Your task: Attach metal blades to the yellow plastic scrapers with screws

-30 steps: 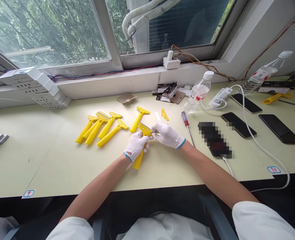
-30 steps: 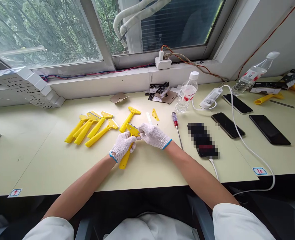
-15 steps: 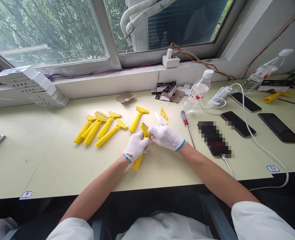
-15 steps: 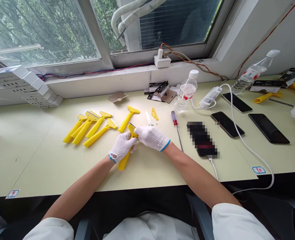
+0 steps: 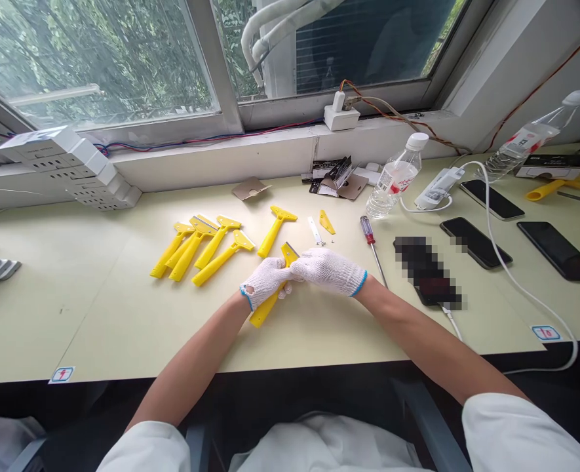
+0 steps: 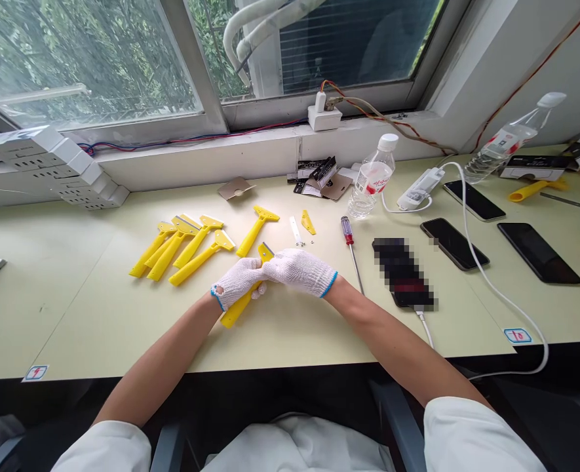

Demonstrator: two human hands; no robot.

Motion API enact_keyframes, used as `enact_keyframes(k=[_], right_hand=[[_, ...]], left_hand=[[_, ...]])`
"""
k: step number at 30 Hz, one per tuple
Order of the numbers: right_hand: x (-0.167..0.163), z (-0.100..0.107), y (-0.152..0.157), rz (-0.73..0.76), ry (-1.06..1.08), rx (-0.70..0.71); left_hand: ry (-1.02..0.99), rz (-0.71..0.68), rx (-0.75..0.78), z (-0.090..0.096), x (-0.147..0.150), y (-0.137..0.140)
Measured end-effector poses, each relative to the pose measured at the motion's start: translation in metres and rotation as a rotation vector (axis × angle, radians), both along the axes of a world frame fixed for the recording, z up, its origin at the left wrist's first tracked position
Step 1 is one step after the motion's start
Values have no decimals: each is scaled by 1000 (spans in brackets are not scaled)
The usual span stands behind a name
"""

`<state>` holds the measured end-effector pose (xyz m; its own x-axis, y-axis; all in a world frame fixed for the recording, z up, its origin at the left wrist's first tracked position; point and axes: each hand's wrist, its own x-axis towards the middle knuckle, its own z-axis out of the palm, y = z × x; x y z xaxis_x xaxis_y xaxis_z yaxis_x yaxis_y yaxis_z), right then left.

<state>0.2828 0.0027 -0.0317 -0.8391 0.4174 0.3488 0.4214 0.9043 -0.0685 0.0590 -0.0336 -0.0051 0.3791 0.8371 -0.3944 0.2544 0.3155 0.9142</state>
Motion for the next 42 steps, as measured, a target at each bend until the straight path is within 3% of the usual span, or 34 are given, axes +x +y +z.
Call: enact_keyframes(k=[3, 8, 14, 23, 29, 33, 37, 39, 42], right_hand=[[3, 3, 1, -24, 90, -122], [10, 2, 2, -227, 343, -396], [0, -4, -5, -352, 338, -589], [-1, -1, 2, -434, 313, -579], [46, 1, 30, -820, 218, -506], [60, -1, 37, -844, 209, -527], [45, 8, 25, -857, 323, -503], [32, 14, 15, -772, 439, -641], [15, 21, -1, -561, 477, -1076]], left_hand=[[-40, -7, -49, 2, -2, 1], [-73, 69, -41, -8, 2, 2], [-59, 133, -3, -15, 9, -2], [-49, 130, -11, -12, 11, -3], [-137, 150, -33, -2, 11, -5], [-198, 123, -62, 0, 14, -7], [-239, 120, -78, -1, 17, -10], [-248, 121, -76, -1, 17, -11], [-264, 117, -70, -2, 19, -12]])
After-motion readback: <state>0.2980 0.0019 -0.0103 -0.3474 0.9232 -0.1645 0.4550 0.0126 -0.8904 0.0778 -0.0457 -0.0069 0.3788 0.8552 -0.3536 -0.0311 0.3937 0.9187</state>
